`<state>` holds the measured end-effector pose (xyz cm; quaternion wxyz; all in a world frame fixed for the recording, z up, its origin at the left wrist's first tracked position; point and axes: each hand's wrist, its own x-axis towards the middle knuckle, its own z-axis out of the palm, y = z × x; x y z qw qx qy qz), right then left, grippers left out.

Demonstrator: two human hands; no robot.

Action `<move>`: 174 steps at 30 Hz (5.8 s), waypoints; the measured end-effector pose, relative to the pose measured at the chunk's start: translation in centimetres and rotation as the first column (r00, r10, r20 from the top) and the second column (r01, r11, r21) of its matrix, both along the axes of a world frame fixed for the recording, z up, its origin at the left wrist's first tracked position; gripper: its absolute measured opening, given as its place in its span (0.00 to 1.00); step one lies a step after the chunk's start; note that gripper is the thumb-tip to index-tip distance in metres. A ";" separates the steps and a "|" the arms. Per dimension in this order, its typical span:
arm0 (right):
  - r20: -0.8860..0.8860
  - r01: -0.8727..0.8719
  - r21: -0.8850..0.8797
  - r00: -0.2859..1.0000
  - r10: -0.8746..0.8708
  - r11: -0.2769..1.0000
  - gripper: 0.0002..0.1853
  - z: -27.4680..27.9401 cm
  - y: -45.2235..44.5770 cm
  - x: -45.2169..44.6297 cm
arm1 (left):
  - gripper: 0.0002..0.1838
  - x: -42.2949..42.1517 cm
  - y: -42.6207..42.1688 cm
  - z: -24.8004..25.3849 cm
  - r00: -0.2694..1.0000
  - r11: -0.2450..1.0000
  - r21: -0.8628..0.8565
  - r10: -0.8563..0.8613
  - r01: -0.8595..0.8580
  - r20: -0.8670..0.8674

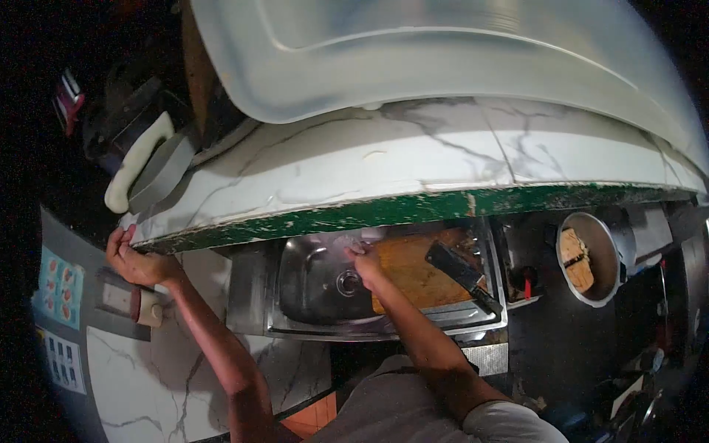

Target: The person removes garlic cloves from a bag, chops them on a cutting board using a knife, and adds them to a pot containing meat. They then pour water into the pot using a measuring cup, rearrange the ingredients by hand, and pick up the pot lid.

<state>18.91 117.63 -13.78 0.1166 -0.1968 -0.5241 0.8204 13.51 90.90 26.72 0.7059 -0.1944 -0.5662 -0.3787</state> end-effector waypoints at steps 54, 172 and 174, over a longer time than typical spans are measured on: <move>0.021 0.079 0.004 0.997 -0.079 0.997 0.27 -2.5 0.3 -0.6 | 0.15 -1.1 -3.6 0.4 0.766 0.683 -0.350 0.539 -0.641 -0.351; 0.154 0.123 -0.043 0.981 -0.115 0.992 0.17 -0.4 0.6 0.2 | 0.20 0.2 0.3 0.1 1.000 1.000 0.000 -0.003 0.003 -0.004; 0.123 0.086 -0.010 0.989 -0.084 0.996 0.17 -2.0 0.6 -0.4 | 0.21 -0.1 -0.1 -0.1 1.000 1.000 -0.011 -0.001 0.001 0.001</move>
